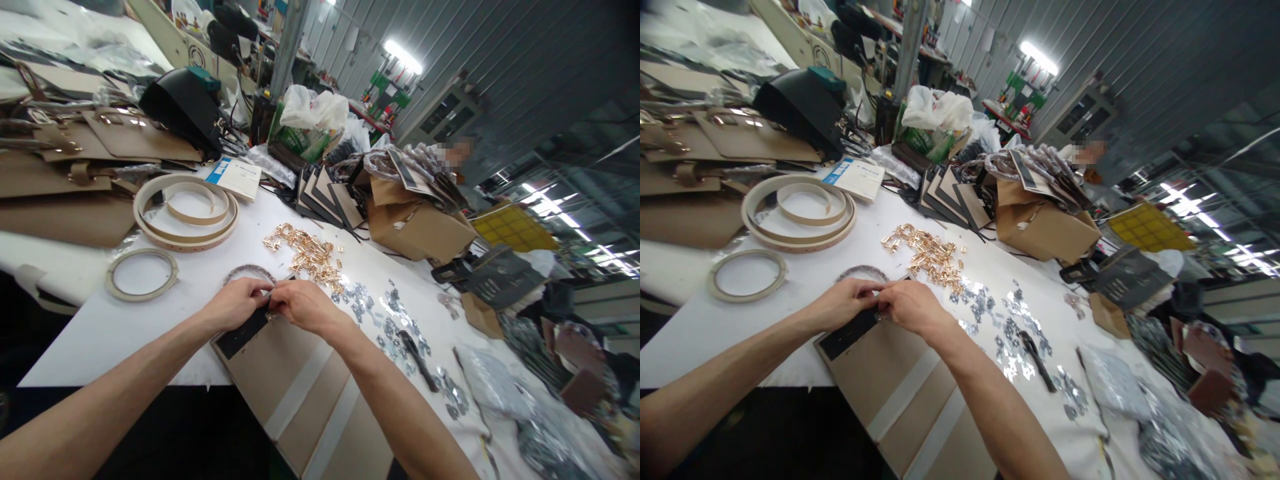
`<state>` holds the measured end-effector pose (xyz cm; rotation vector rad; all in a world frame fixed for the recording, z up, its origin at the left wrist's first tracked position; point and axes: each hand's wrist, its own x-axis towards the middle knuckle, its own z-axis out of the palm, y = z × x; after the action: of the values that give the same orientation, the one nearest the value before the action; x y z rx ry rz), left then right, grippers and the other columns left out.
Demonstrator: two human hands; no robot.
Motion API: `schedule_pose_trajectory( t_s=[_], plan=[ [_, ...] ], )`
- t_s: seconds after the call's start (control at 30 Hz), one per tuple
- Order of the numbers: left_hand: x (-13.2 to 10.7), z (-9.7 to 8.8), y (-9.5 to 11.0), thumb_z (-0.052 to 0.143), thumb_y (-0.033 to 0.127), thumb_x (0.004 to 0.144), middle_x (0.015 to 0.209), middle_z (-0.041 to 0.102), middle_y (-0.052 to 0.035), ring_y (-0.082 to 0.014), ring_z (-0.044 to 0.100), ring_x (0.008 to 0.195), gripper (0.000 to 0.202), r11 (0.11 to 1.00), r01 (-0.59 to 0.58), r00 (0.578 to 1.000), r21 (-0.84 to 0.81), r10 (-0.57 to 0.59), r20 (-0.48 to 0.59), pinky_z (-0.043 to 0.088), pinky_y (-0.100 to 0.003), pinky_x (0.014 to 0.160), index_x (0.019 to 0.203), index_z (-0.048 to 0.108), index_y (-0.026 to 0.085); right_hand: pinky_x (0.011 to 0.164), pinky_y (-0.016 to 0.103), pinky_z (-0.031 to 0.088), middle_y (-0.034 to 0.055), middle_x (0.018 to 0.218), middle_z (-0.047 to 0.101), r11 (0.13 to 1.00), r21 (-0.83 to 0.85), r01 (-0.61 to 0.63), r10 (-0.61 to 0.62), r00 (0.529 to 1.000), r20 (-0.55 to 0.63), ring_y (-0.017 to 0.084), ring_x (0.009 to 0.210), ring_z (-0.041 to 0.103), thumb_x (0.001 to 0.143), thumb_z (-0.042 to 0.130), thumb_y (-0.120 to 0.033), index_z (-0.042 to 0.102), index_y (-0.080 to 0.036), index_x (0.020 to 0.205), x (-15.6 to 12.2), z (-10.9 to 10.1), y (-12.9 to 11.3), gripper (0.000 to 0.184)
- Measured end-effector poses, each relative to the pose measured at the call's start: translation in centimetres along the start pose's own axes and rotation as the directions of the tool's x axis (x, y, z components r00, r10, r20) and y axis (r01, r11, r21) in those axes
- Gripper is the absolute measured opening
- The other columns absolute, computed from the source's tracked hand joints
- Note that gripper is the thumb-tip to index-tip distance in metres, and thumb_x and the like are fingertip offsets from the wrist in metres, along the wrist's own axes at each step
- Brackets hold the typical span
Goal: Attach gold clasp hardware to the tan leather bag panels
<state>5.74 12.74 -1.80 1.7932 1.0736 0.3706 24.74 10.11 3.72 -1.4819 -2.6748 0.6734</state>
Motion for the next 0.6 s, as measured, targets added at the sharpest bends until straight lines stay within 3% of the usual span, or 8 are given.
schedule_pose_trajectory(
  t_s=[0.17,0.3,0.4,0.5,0.6],
  plan=[
    [0.1,0.0,-0.3,0.057,0.041,0.086,0.070,0.073,-0.0018,-0.0212,0.065,0.071,0.041,1.000,-0.021,1.000,0.004,0.021,-0.001,0.046,-0.028,0.064,0.114,0.079,0.021,0.070,0.033,0.048,0.0093,0.096,0.078,0.980,-0.200,-0.021,0.037,0.996,0.076,0.025,0.086,0.071,0.092,0.062,-0.010,0.079,-0.019,0.092,0.6,-0.2,-1.7,0.019],
    [0.0,-0.2,-0.2,0.055,0.043,0.089,0.080,0.078,-0.0035,-0.0242,0.069,0.080,0.039,0.999,-0.037,0.999,0.011,0.037,0.029,0.051,-0.031,0.073,0.110,0.080,0.023,0.073,0.033,0.051,0.0113,0.102,0.076,0.974,-0.185,-0.128,0.135,0.990,0.026,0.025,0.087,0.071,0.094,0.066,-0.019,0.074,-0.020,0.107,0.2,0.4,-2.0,0.015],
    [-0.5,-0.2,0.1,0.051,0.046,0.091,0.095,0.081,-0.0047,-0.0259,0.072,0.090,0.041,0.998,-0.048,0.998,0.041,0.046,0.038,0.053,-0.032,0.080,0.111,0.079,0.024,0.075,0.035,0.053,0.0102,0.108,0.075,0.972,-0.102,-0.210,0.212,0.977,0.009,0.027,0.093,0.071,0.091,0.074,-0.030,0.073,-0.021,0.108,-0.3,0.9,-1.6,0.019],
    [-0.8,0.1,-0.2,0.050,0.051,0.092,0.107,0.081,-0.0051,-0.0282,0.072,0.101,0.046,0.994,-0.071,0.997,0.080,0.070,0.021,0.054,-0.034,0.088,0.119,0.077,0.026,0.081,0.033,0.054,0.0056,0.103,0.076,0.974,0.084,-0.211,0.211,0.977,-0.003,0.024,0.096,0.070,0.089,0.077,-0.028,0.075,-0.023,0.100,-1.1,1.6,-1.0,0.012],
    [-0.8,0.4,-1.1,0.048,0.058,0.092,0.109,0.080,-0.0074,-0.0307,0.073,0.103,0.057,0.990,-0.057,0.998,0.132,0.057,0.002,0.055,-0.038,0.092,0.131,0.072,0.024,0.089,0.028,0.053,0.0030,0.104,0.075,0.941,0.329,-0.081,0.152,0.969,-0.196,0.019,0.099,0.069,0.091,0.076,-0.025,0.075,-0.025,0.106,-2.5,2.6,-0.1,0.016]
  ],
)
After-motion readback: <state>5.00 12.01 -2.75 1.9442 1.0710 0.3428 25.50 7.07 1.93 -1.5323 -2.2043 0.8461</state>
